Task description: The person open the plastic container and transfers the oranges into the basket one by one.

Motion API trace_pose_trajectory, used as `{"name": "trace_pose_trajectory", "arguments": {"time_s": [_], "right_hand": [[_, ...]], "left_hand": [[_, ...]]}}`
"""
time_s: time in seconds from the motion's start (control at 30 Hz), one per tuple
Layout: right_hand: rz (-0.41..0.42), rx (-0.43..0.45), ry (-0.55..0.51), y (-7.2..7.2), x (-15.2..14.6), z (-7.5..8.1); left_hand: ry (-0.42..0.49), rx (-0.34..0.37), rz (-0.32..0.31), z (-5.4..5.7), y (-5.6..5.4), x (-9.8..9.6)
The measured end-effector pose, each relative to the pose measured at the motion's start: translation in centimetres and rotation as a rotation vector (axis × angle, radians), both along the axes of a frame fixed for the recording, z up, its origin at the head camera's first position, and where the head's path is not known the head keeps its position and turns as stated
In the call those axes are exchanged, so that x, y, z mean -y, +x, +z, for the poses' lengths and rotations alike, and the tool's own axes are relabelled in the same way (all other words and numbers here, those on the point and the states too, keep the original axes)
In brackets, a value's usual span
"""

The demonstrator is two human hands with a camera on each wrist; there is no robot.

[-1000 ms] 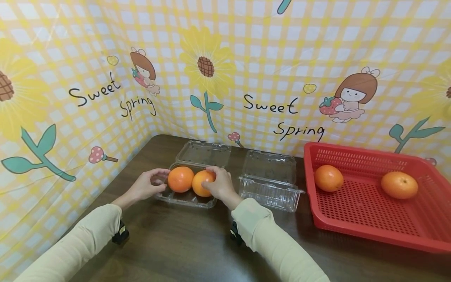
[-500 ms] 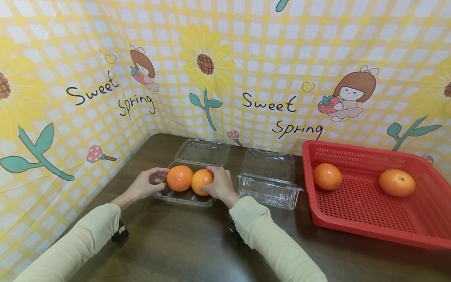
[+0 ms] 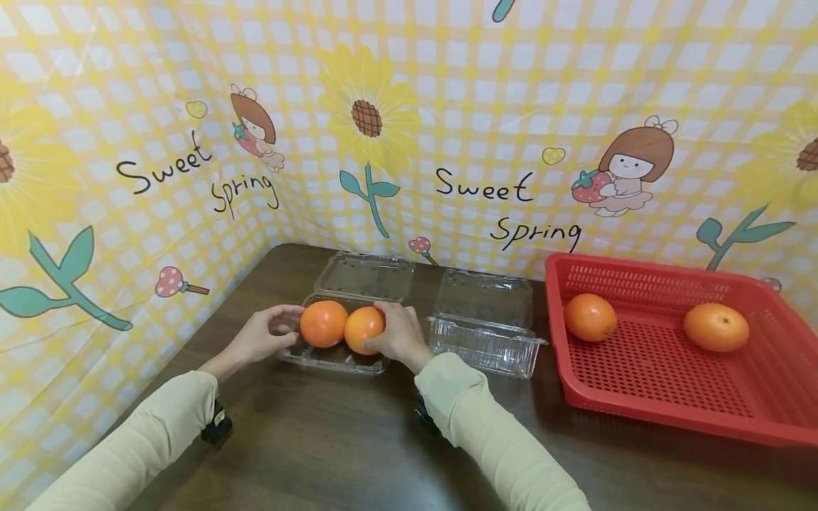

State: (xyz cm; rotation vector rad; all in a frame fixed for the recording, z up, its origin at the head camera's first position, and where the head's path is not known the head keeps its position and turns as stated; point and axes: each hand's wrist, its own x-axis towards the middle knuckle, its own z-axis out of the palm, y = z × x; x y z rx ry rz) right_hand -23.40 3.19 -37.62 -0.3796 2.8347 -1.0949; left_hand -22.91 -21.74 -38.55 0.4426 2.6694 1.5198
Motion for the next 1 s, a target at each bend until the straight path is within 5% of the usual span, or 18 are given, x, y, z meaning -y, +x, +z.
{"name": "trace_pose_trajectory", "arguments": {"time_s": [0.23, 1.0], "right_hand": [[0.009, 0.016, -0.005, -0.06, -0.07, 0.10], [-0.018, 0.038, -0.075, -0.11, -0.30, -0.15]], "left_hand": [[-0.018, 0.001, 0.010, 0.95, 0.67, -0.56], [-0.032, -0.008, 0.014, 0.28, 0.37, -0.30]]}}
